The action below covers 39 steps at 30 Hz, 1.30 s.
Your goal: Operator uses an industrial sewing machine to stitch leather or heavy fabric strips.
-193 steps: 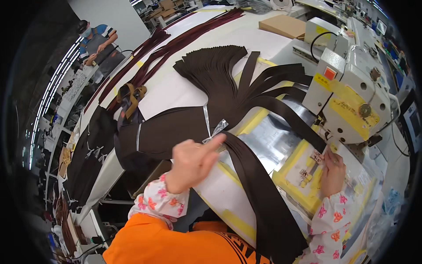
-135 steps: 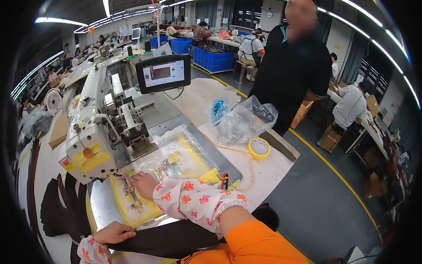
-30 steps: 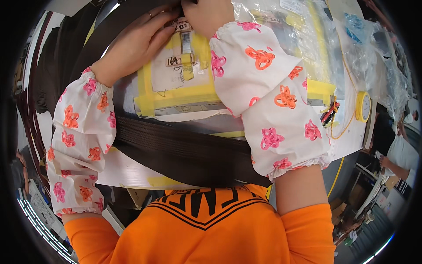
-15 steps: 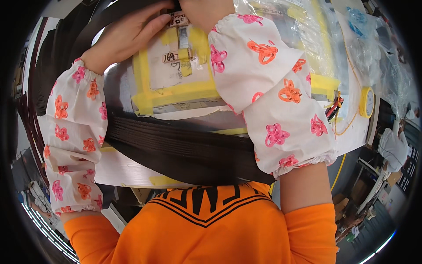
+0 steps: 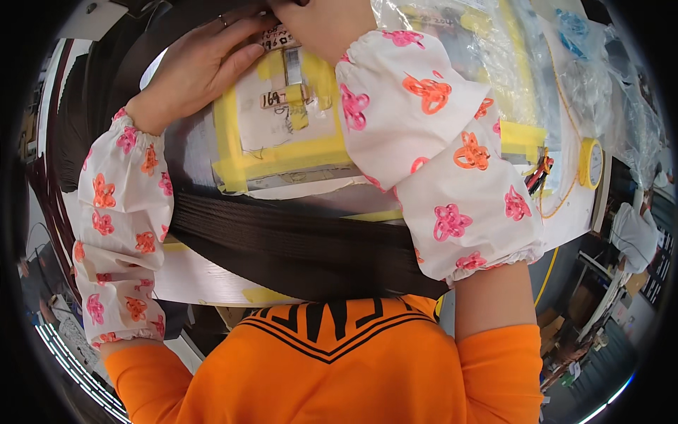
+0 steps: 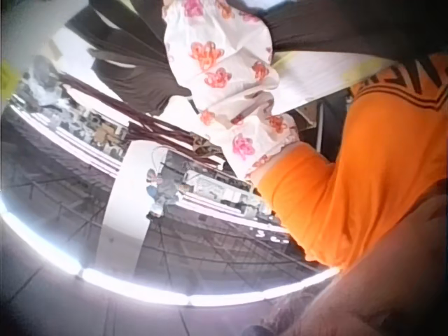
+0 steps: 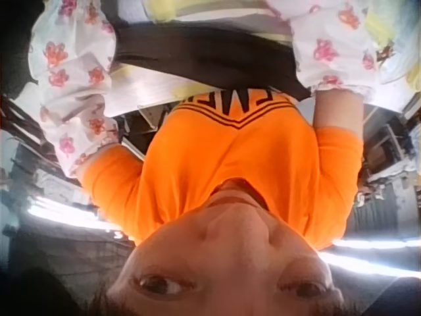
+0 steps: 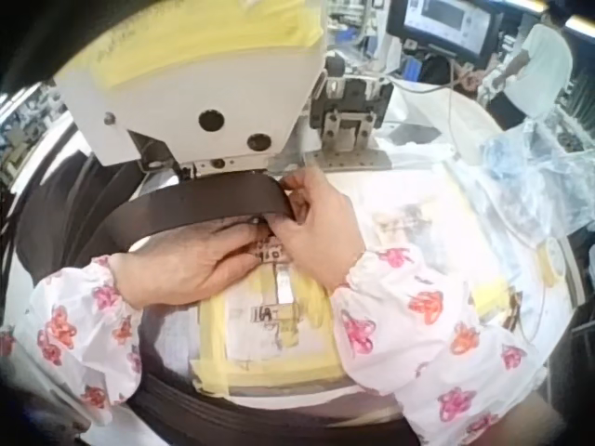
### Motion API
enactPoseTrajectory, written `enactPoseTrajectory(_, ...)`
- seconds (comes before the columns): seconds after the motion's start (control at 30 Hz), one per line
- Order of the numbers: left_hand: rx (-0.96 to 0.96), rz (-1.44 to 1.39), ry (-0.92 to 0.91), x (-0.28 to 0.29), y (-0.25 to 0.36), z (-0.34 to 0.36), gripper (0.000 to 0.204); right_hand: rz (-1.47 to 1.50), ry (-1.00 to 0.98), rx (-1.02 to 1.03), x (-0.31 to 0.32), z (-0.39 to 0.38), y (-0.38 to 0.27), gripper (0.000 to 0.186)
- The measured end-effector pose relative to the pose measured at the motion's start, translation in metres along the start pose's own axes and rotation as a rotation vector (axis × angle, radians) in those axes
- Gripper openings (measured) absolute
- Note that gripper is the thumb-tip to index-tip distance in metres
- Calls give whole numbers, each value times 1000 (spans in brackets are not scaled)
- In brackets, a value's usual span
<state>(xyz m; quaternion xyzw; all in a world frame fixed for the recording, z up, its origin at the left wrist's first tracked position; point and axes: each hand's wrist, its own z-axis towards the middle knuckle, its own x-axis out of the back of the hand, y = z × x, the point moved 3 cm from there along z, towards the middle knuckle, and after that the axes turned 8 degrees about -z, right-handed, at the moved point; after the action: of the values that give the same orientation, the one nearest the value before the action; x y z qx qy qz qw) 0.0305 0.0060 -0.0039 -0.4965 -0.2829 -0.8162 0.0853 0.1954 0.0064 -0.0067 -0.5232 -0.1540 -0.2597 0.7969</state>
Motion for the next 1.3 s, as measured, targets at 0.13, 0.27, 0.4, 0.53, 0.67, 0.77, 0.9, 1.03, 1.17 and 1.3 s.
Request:
enactPoseTrajectory(0.13, 110, -292, -231, 3, 5, 17, 31, -45, -117, -123, 19, -23, 4, 19)
enactPoseTrajectory(0.27, 5, -91, -140, 1, 0, 10, 30, 83, -214, -159, 16, -31, 22, 28)
enactPoseTrajectory(0.4, 91, -87, -225, 13, 21, 24, 28, -85, -199, -32, 13, -32, 11, 26)
enactPoseTrajectory(0.53, -26, 76, -87, 2, 6, 12, 28, -172, -171, 100, 10, -37, 11, 26)
enactPoseTrajectory(0.67, 72, 29, -129, 6, 6, 10, 25, -480, -59, 454, -1, -35, -9, 31)
enactPoseTrajectory(0.77, 260, -32, -52, 2, 17, 4, 21, -810, -37, 466, -10, -39, -14, 35)
enactPoseTrajectory(0.9, 125, -16, -63, 22, 62, 4, 13, -1072, -99, 422, -24, -39, -16, 37)
enactPoseTrajectory(1.03, -70, 597, 179, 25, 58, 0, 12, -968, -192, 424, -21, -35, -26, 35)
enactPoseTrajectory(1.17, -31, 406, 58, 14, 30, 1, 29, -811, -215, 461, 2, -26, -22, 29)
enactPoseTrajectory(1.3, -95, 232, -33, 19, 13, 12, 21, -536, -535, 481, 22, 3, -4, 33)
